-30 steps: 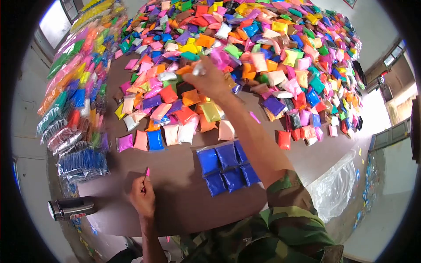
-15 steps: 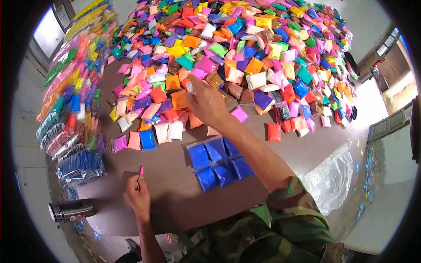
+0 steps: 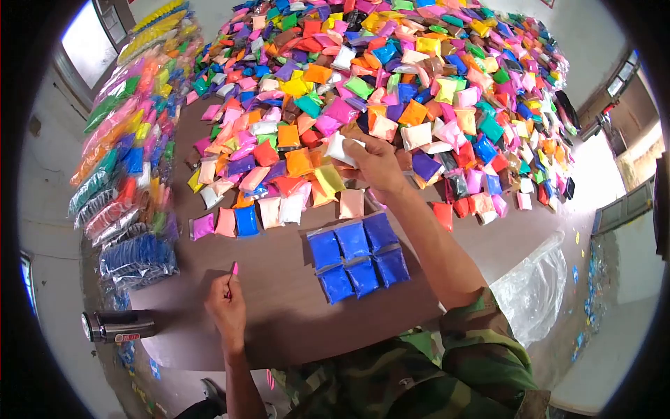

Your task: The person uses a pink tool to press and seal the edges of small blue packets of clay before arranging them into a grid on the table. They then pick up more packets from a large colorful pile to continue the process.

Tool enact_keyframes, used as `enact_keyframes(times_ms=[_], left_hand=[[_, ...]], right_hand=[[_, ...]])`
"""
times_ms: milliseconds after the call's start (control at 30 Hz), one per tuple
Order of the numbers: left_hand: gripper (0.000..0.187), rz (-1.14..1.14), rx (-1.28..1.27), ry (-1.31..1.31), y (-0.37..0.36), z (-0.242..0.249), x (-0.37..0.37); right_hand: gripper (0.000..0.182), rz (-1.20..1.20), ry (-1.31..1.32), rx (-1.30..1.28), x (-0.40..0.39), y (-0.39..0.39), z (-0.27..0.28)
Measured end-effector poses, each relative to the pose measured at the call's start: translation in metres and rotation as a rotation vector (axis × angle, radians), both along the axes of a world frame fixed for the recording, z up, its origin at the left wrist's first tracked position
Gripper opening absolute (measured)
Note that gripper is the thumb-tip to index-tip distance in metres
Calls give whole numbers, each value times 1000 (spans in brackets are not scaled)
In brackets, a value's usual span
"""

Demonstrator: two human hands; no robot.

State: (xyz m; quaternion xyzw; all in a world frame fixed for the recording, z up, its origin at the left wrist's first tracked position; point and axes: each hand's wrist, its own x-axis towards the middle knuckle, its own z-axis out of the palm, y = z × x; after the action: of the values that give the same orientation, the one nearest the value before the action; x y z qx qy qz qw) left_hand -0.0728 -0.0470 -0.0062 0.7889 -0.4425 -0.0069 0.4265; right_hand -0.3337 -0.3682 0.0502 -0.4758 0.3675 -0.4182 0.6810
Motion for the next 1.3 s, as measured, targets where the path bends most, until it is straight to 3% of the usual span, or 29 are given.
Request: enact_keyframes(times_ms=[200,300,333,400,433,533,567,633,767,867,1100,1167,1200,1300], left_hand=[[7,-24,57,-40,1,6,0],[8,2,-12,-44,-1,-1,-2],[8,6,13,-43,-1,0,-2],[8,12,65,-42,1,3,-1],[8,14,66,-44,1,1,0],[9,27,62,-48,3,-6,4],[9,32,58,-49,3,-7,5],[10,43,55,-30,2,-10,5],[10,36,80,-58,2,-7,6],[11,30,80,-61,3,-5,5],[12,71,116,-40,4,-7,5],[12,69,124,-58,4,-11,9],[12,64,135,-64,5,-13,11],[12,96,187,50,3,0,3]], right_hand=[[33,22,-8,23,0,-4,0],[42,5,253,-171,16,-2,13],[61,15,225,-414,27,-1,9],[71,5,461,-635,34,9,13],[67,-99,508,-875,38,6,6],[53,-282,694,-1083,19,-16,0],[42,-265,612,-874,6,-24,7],[34,-509,738,-898,-24,-43,10],[38,-711,1012,-1099,-83,-103,7],[41,-532,1431,-786,-96,-105,39],[40,-416,1760,-1107,-122,-151,25],[30,-534,1724,-1089,-119,-161,16],[28,-440,1752,-930,-121,-162,21],[27,-394,1701,-951,-121,-150,31]])
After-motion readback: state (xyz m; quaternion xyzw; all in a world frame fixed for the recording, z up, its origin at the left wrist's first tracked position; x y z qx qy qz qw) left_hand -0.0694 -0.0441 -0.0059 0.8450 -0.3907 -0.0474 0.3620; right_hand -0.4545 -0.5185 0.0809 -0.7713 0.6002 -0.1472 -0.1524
